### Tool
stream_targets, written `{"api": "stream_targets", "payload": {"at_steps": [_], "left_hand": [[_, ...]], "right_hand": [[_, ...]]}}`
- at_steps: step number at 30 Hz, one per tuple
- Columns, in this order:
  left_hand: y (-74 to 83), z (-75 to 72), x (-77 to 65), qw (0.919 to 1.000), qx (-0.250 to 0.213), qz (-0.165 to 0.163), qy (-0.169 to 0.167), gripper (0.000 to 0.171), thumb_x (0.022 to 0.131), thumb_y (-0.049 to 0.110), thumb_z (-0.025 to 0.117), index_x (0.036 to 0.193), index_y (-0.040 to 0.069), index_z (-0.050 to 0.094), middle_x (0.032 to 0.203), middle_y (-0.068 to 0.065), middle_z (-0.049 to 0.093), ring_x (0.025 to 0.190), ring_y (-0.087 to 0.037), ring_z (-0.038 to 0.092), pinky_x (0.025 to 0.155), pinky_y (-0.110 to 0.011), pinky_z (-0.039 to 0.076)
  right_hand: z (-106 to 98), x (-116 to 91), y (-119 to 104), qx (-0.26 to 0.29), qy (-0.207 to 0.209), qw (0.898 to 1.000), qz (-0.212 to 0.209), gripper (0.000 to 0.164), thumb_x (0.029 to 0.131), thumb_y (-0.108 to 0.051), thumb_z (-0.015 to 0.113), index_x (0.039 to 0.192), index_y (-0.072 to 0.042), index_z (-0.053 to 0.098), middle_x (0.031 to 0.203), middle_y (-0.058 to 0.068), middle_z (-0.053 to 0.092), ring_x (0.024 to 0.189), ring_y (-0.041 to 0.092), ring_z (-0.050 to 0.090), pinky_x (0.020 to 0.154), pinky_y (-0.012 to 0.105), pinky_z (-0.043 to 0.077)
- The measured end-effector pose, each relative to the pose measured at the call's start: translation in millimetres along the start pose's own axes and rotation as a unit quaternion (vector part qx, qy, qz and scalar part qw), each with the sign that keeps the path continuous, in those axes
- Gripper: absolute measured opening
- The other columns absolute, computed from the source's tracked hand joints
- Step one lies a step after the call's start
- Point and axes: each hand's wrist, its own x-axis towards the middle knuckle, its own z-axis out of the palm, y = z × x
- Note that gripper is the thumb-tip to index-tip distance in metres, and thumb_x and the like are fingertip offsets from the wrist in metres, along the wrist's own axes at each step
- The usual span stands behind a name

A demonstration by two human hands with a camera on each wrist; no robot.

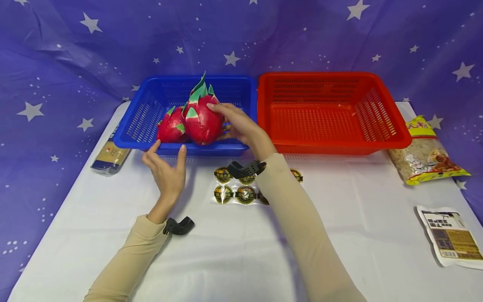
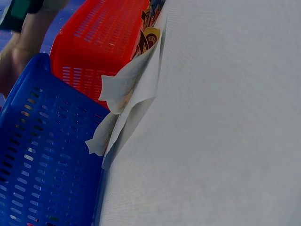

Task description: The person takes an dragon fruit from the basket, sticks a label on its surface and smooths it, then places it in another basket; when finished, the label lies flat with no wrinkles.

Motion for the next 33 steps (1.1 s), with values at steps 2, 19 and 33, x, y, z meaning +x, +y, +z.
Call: {"api": "stream_targets", "payload": {"at_steps": [2,19,33], "left_hand": [[-0.3,0.2,0.2,1.0000,0.000,0.001,0.001,0.069,0.077,0.053,0.061,0.127,0.013,0.036,0.127,-0.021,0.025,0.112,-0.036,0.039,0.094,-0.046,0.034],[0.9,-0.9,2.6,0.9999,0.015,-0.003,-0.005,0.070,0.077,0.057,0.058,0.128,0.012,0.036,0.125,-0.020,0.027,0.107,-0.037,0.041,0.090,-0.046,0.035],[-1.6,-1.3,0.7,0.9997,0.025,0.004,-0.004,0.070,0.078,0.057,0.057,0.127,0.012,0.036,0.123,-0.019,0.028,0.105,-0.035,0.041,0.088,-0.045,0.035]], "right_hand": [[0.1,-9.3,-1.9,-0.002,-0.014,1.000,-0.017,0.036,0.087,-0.032,0.050,0.118,-0.015,0.043,0.119,0.009,0.045,0.099,0.031,0.052,0.079,0.049,0.051],[-3.5,-112.8,18.0,-0.118,0.028,0.991,-0.048,0.051,0.086,-0.026,0.054,0.133,-0.019,0.033,0.131,0.009,0.040,0.115,0.026,0.048,0.085,0.040,0.050],[13.9,-186.5,99.5,-0.254,0.075,0.964,-0.014,0.055,0.080,-0.029,0.067,0.126,-0.020,0.039,0.115,0.009,0.052,0.101,0.023,0.057,0.080,0.032,0.048]]}}
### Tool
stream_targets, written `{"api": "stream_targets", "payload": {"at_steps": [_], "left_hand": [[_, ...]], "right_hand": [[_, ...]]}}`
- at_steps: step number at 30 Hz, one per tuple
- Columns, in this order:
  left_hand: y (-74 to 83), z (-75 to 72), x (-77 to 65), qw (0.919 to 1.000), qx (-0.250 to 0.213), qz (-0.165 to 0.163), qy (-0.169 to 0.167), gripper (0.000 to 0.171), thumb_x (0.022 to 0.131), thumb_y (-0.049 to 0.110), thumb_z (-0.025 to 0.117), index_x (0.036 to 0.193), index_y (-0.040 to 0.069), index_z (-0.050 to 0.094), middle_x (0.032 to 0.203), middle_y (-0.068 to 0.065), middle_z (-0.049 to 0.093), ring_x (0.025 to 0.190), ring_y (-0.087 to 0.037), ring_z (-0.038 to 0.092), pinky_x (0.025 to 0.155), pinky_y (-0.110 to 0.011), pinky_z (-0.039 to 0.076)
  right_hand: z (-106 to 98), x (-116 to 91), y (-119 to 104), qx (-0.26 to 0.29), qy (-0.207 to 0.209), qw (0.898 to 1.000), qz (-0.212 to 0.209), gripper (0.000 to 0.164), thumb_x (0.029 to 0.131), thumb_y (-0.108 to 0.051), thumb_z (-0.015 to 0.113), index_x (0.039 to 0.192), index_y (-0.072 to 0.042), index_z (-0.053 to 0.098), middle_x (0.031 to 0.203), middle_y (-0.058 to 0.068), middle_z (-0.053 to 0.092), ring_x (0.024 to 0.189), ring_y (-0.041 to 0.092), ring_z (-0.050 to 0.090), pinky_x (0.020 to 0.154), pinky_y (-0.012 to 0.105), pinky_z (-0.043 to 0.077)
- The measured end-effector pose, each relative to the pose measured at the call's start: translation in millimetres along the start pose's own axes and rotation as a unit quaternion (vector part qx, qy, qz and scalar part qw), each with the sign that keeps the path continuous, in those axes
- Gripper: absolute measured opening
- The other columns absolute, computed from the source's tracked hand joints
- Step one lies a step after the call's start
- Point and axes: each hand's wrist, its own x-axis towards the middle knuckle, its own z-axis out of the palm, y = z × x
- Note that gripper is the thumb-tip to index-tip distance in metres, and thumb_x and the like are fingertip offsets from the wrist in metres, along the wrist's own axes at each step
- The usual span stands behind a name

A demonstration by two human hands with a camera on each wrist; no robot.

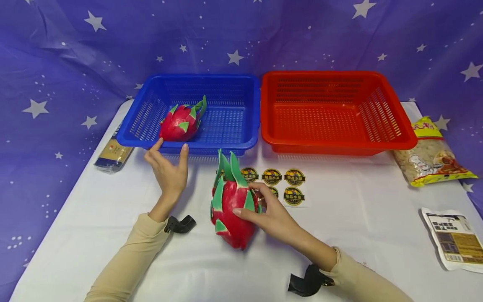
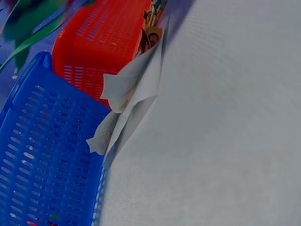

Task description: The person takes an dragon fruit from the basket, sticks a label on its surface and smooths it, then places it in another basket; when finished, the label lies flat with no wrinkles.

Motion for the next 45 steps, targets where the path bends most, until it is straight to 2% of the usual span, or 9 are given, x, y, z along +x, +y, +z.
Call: {"api": "stream_targets", "payload": {"at_steps": [6,10,13,16,20,24,36,45], "left_hand": [[-0.4,-1.5,0.5,1.0000,0.005,-0.001,0.002,0.070,0.077,0.057,0.058,0.128,0.013,0.036,0.122,-0.019,0.029,0.103,-0.036,0.041,0.086,-0.046,0.035],[-0.3,-1.7,0.8,1.0000,0.009,-0.003,0.001,0.071,0.077,0.057,0.057,0.128,0.013,0.036,0.120,-0.019,0.030,0.102,-0.036,0.042,0.085,-0.045,0.035],[0.1,-1.6,0.8,0.9999,0.008,-0.004,-0.005,0.071,0.078,0.057,0.057,0.128,0.013,0.036,0.120,-0.018,0.030,0.101,-0.036,0.042,0.085,-0.045,0.035],[0.2,-1.2,0.5,0.9999,0.007,-0.006,-0.005,0.071,0.078,0.057,0.057,0.128,0.012,0.036,0.120,-0.018,0.030,0.102,-0.035,0.042,0.085,-0.045,0.035],[-0.3,-0.5,1.0,1.0000,0.007,-0.004,-0.002,0.070,0.078,0.057,0.056,0.128,0.012,0.036,0.121,-0.019,0.030,0.103,-0.035,0.041,0.086,-0.045,0.035],[-0.3,-0.5,2.5,1.0000,0.009,-0.004,-0.002,0.070,0.078,0.058,0.056,0.129,0.014,0.035,0.122,-0.018,0.030,0.102,-0.036,0.042,0.084,-0.045,0.035],[0.8,-0.4,0.5,0.9998,0.013,-0.008,-0.010,0.071,0.078,0.059,0.054,0.129,0.014,0.036,0.122,-0.018,0.029,0.105,-0.035,0.039,0.086,-0.044,0.033],[1.2,-1.2,0.3,0.9997,0.017,-0.016,-0.011,0.071,0.079,0.059,0.054,0.130,0.014,0.034,0.124,-0.018,0.030,0.107,-0.035,0.039,0.087,-0.044,0.032]], "right_hand": [[18.4,-20.6,16.8,0.013,0.000,1.000,0.028,0.055,0.080,-0.027,0.067,0.125,-0.015,0.037,0.108,0.012,0.048,0.093,0.019,0.055,0.072,0.028,0.049],[27.7,-28.9,21.5,0.040,0.013,0.998,0.040,0.052,0.080,-0.024,0.066,0.122,-0.015,0.036,0.103,0.011,0.048,0.088,0.017,0.056,0.068,0.024,0.048],[31.3,-33.2,22.5,0.040,0.027,0.998,0.042,0.051,0.080,-0.023,0.066,0.120,-0.015,0.036,0.099,0.011,0.049,0.085,0.014,0.057,0.065,0.023,0.047],[32.6,-35.8,22.6,0.037,0.029,0.997,0.053,0.051,0.080,-0.024,0.066,0.120,-0.015,0.036,0.098,0.010,0.048,0.081,0.014,0.056,0.060,0.025,0.049],[32.1,-36.4,22.2,0.062,0.014,0.995,0.083,0.050,0.082,-0.025,0.065,0.120,-0.015,0.035,0.099,0.013,0.046,0.081,0.016,0.057,0.056,0.029,0.053],[31.2,-35.1,21.7,0.063,0.002,0.993,0.099,0.047,0.084,-0.029,0.062,0.120,-0.016,0.035,0.102,0.014,0.046,0.080,0.018,0.057,0.055,0.032,0.054],[27.6,-33.7,23.2,0.023,-0.039,0.996,0.081,0.051,0.087,-0.034,0.057,0.127,-0.015,0.032,0.103,0.014,0.051,0.084,0.020,0.054,0.054,0.034,0.053],[23.1,-35.2,24.3,0.004,-0.066,0.995,0.075,0.052,0.088,-0.035,0.055,0.130,-0.016,0.030,0.102,0.013,0.050,0.084,0.019,0.055,0.060,0.034,0.053]]}}
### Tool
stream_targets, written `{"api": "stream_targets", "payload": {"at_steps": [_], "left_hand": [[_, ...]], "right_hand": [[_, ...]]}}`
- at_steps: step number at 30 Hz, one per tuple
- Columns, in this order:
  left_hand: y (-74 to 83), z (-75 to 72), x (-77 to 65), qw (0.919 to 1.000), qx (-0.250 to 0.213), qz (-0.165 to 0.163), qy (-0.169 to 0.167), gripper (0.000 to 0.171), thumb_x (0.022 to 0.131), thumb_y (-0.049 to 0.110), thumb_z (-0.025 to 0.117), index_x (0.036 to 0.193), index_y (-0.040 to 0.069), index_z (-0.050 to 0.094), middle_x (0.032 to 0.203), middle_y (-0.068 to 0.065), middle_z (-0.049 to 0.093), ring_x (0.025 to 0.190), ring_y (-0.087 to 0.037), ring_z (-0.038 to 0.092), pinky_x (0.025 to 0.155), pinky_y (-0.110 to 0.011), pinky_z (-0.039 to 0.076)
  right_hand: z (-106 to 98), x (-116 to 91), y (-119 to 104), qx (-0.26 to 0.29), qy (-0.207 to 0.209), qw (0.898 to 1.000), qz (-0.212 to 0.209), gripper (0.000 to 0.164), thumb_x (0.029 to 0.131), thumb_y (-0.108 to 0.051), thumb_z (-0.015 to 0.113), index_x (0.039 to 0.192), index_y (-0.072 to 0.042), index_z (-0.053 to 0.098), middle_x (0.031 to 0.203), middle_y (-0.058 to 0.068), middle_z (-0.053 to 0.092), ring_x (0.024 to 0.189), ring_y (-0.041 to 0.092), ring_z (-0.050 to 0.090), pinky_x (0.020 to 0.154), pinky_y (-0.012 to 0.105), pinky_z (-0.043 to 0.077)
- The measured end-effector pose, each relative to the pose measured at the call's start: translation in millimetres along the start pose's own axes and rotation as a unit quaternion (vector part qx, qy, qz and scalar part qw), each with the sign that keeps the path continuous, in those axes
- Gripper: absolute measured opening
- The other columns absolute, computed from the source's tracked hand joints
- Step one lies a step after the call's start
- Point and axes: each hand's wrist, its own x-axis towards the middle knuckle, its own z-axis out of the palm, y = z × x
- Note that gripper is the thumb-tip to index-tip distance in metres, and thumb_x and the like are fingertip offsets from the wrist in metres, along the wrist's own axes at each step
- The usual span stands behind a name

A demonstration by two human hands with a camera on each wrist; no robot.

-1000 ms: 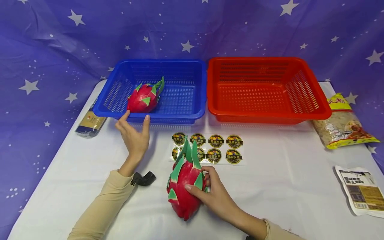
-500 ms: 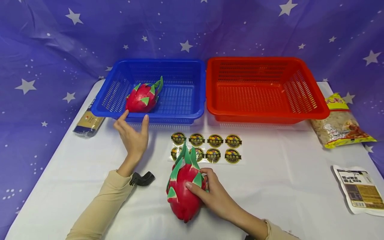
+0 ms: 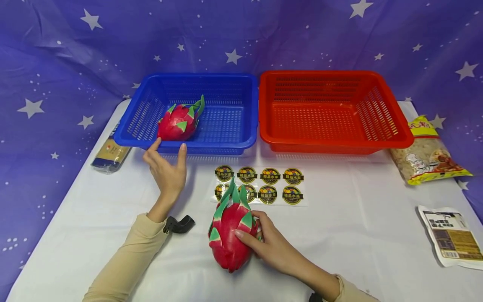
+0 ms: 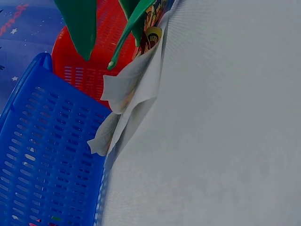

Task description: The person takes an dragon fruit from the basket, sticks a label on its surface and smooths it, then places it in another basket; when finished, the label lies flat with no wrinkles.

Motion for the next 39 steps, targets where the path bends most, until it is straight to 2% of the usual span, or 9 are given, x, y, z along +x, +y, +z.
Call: {"api": "stream_targets", "payload": {"at_steps": [5,11,15,20,22,25,29,34,39], "left_hand": [[3.2,-0.9,-1.5,0.9997,-0.013,-0.016,-0.012,0.070,0.080,0.057,0.054,0.132,0.017,0.031,0.130,-0.017,0.031,0.113,-0.034,0.040,0.091,-0.045,0.032],[6.6,-3.9,-4.9,0.9981,-0.030,-0.020,-0.050,0.071,0.085,0.052,0.051,0.139,0.017,0.021,0.141,-0.013,0.033,0.126,-0.033,0.037,0.099,-0.048,0.029],[8.0,-5.2,-8.8,0.9967,-0.042,-0.023,-0.067,0.077,0.086,0.050,0.050,0.145,0.020,0.010,0.149,-0.008,0.024,0.132,-0.029,0.032,0.103,-0.050,0.027],[13.6,-3.2,-21.2,0.9897,-0.115,-0.030,-0.080,0.088,0.086,0.038,0.057,0.145,0.017,-0.005,0.152,-0.007,0.010,0.134,-0.027,0.029,0.107,-0.040,0.030],[17.3,-2.3,-28.5,0.9851,-0.140,-0.041,-0.091,0.090,0.084,0.033,0.060,0.145,0.014,-0.004,0.150,-0.014,0.016,0.130,-0.029,0.035,0.105,-0.039,0.033],[23.8,-2.7,-38.7,0.9799,-0.133,-0.070,-0.131,0.084,0.082,0.029,0.063,0.141,0.012,0.006,0.139,-0.019,0.032,0.117,-0.032,0.046,0.095,-0.044,0.039],[30.9,-4.9,-46.5,0.9661,-0.091,-0.107,-0.216,0.074,0.080,0.028,0.064,0.135,0.010,0.019,0.126,-0.017,0.043,0.105,-0.030,0.052,0.081,-0.045,0.042],[35.5,-8.1,-48.2,0.9391,-0.056,-0.112,-0.320,0.076,0.076,0.027,0.067,0.135,0.005,0.024,0.117,-0.018,0.046,0.100,-0.030,0.051,0.079,-0.040,0.044],[39.0,-12.0,-46.6,0.9141,-0.040,-0.129,-0.382,0.081,0.074,0.030,0.070,0.136,0.006,0.024,0.116,-0.017,0.046,0.098,-0.028,0.052,0.076,-0.037,0.046]], "right_hand": [[-2.0,-0.1,1.0,-0.006,0.001,1.000,-0.005,0.050,0.089,-0.035,0.053,0.130,-0.017,0.031,0.105,0.012,0.049,0.085,0.018,0.056,0.062,0.032,0.053],[-4.6,-0.7,-0.5,-0.017,0.016,1.000,-0.014,0.048,0.090,-0.034,0.052,0.129,-0.015,0.033,0.108,0.013,0.048,0.083,0.016,0.057,0.065,0.029,0.053],[-8.6,0.2,-0.8,-0.013,0.028,0.999,-0.034,0.047,0.091,-0.031,0.052,0.130,-0.012,0.033,0.112,0.017,0.048,0.087,0.018,0.058,0.066,0.029,0.053],[-20.4,6.9,-1.2,-0.005,0.040,0.998,-0.047,0.047,0.092,-0.028,0.050,0.130,-0.005,0.033,0.114,0.020,0.050,0.092,0.022,0.059,0.067,0.031,0.053],[-27.0,10.4,-3.1,0.001,0.046,0.998,-0.052,0.047,0.092,-0.027,0.050,0.129,-0.003,0.034,0.113,0.021,0.050,0.092,0.024,0.060,0.070,0.032,0.053],[-37.4,15.8,-8.3,0.007,0.067,0.996,-0.062,0.046,0.092,-0.026,0.050,0.128,-0.001,0.037,0.113,0.021,0.051,0.096,0.028,0.060,0.077,0.033,0.052],[-49.6,24.7,-16.4,0.014,0.088,0.993,-0.074,0.048,0.093,-0.027,0.049,0.130,0.001,0.039,0.118,0.023,0.053,0.105,0.033,0.057,0.087,0.035,0.049],[-59.2,38.6,-24.1,0.043,0.089,0.993,-0.065,0.051,0.093,-0.032,0.046,0.131,0.001,0.038,0.126,0.022,0.051,0.112,0.033,0.053,0.093,0.038,0.045],[-59.0,56.2,-30.8,0.067,0.081,0.993,-0.055,0.054,0.093,-0.035,0.047,0.134,-0.001,0.037,0.130,0.021,0.049,0.116,0.035,0.051,0.098,0.044,0.040]]}}
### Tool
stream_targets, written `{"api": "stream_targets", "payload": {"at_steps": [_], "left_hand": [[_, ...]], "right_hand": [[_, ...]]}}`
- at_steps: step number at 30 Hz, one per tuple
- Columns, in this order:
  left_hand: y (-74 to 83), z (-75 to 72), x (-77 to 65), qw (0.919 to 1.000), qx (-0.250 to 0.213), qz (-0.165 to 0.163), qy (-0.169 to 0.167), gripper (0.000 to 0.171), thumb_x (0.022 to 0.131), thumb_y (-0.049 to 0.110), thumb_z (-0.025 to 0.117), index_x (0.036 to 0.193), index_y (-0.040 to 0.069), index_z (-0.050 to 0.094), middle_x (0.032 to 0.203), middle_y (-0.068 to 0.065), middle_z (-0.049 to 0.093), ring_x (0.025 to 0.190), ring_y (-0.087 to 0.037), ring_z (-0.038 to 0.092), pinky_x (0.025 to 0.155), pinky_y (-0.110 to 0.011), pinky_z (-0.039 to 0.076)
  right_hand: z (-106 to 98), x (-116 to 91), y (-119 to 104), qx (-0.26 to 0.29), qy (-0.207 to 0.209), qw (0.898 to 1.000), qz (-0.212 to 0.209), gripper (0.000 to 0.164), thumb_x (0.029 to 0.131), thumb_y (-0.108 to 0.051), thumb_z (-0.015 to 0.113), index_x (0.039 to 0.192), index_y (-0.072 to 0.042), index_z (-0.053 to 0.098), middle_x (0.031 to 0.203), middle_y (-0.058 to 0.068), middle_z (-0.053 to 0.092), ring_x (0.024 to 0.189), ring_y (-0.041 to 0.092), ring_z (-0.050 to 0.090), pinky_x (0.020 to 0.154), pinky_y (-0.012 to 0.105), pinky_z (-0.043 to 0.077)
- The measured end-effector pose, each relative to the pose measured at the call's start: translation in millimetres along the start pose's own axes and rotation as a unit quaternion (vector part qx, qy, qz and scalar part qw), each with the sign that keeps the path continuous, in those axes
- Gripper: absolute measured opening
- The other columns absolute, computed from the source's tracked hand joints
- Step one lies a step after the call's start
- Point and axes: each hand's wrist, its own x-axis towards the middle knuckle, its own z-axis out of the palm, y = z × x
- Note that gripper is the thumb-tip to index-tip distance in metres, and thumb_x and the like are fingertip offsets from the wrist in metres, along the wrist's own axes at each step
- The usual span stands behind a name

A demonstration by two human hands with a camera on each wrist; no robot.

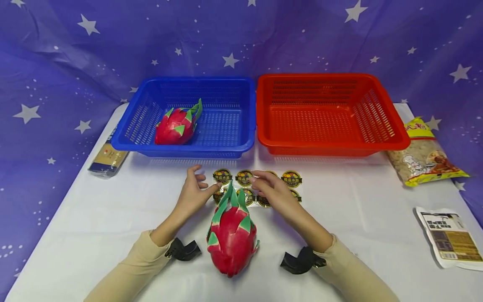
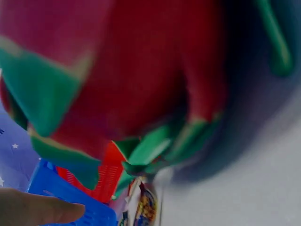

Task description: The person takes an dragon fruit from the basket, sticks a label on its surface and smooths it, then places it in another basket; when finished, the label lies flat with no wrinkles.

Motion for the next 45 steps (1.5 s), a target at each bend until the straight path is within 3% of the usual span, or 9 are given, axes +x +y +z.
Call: {"api": "stream_targets", "payload": {"at_steps": [3,5,9,14,21,27,32,37,45], "left_hand": [[2.6,-2.5,-1.5,0.9997,-0.007,-0.016,-0.018,0.082,0.074,0.031,0.071,0.137,0.008,0.024,0.120,-0.017,0.047,0.098,-0.027,0.055,0.075,-0.037,0.047],[3.9,-3.5,-2.3,0.9994,-0.010,-0.020,-0.028,0.081,0.074,0.030,0.071,0.136,0.008,0.024,0.121,-0.018,0.048,0.099,-0.027,0.056,0.076,-0.037,0.048],[4.8,-5.2,-2.4,0.9990,-0.009,-0.022,-0.037,0.076,0.075,0.028,0.070,0.134,0.007,0.026,0.122,-0.020,0.050,0.099,-0.029,0.058,0.077,-0.038,0.049],[3.2,-6.7,0.3,0.9988,-0.016,-0.027,-0.037,0.060,0.077,0.023,0.069,0.122,0.006,0.034,0.119,-0.021,0.052,0.098,-0.030,0.061,0.077,-0.037,0.050],[-0.3,-4.7,4.6,0.9941,-0.079,-0.047,-0.057,0.050,0.076,0.012,0.068,0.116,0.004,0.039,0.115,-0.019,0.053,0.095,-0.028,0.061,0.068,-0.028,0.051],[-2.7,-0.9,7.7,0.9879,-0.138,-0.031,-0.064,0.047,0.075,0.000,0.065,0.118,0.000,0.046,0.105,-0.023,0.060,0.076,-0.012,0.061,0.059,-0.022,0.046],[-6.7,2.5,10.4,0.9862,-0.151,-0.012,-0.068,0.047,0.075,-0.006,0.062,0.121,0.001,0.052,0.102,-0.024,0.063,0.069,-0.003,0.058,0.061,-0.017,0.046],[-9.5,5.0,11.9,0.9871,-0.144,0.008,-0.070,0.044,0.076,-0.006,0.061,0.120,-0.001,0.055,0.100,-0.024,0.065,0.076,-0.013,0.064,0.067,-0.017,0.049],[-10.7,6.2,12.2,0.9876,-0.140,0.014,-0.070,0.043,0.076,-0.006,0.061,0.118,-0.001,0.056,0.100,-0.023,0.066,0.084,-0.023,0.067,0.073,-0.022,0.052]], "right_hand": [[5.4,13.0,-3.4,-0.004,-0.004,1.000,0.013,0.058,0.091,-0.039,0.047,0.136,-0.005,0.036,0.134,0.018,0.047,0.118,0.034,0.050,0.099,0.046,0.039],[9.7,22.2,-5.5,-0.021,0.006,1.000,0.020,0.059,0.090,-0.043,0.048,0.136,-0.009,0.036,0.133,0.015,0.048,0.116,0.034,0.052,0.093,0.046,0.043],[19.4,41.1,-6.1,-0.049,0.027,0.998,0.007,0.056,0.090,-0.040,0.048,0.135,-0.007,0.038,0.131,0.015,0.050,0.116,0.031,0.051,0.090,0.042,0.045],[28.7,56.9,-2.4,-0.026,0.016,0.999,0.014,0.055,0.091,-0.038,0.048,0.134,-0.005,0.039,0.132,0.015,0.048,0.117,0.030,0.051,0.093,0.041,0.045],[28.0,64.4,3.6,0.007,-0.017,0.999,0.051,0.060,0.091,-0.040,0.047,0.137,-0.006,0.032,0.137,0.018,0.042,0.121,0.031,0.048,0.100,0.040,0.040],[25.4,65.1,3.9,0.013,-0.023,0.998,0.055,0.059,0.090,-0.041,0.048,0.136,-0.007,0.034,0.133,0.017,0.046,0.117,0.029,0.051,0.097,0.039,0.043],[25.4,66.7,4.5,0.011,-0.016,0.998,0.062,0.056,0.090,-0.039,0.049,0.134,-0.007,0.038,0.128,0.015,0.050,0.112,0.027,0.052,0.091,0.036,0.046],[25.0,69.3,7.7,-0.019,-0.012,0.998,0.057,0.053,0.090,-0.036,0.050,0.133,-0.007,0.039,0.126,0.013,0.052,0.107,0.025,0.054,0.084,0.032,0.047],[24.2,74.7,19.0,-0.066,-0.018,0.997,0.025,0.043,0.088,-0.021,0.056,0.128,-0.011,0.047,0.114,0.013,0.060,0.083,0.016,0.055,0.063,0.024,0.045]]}}
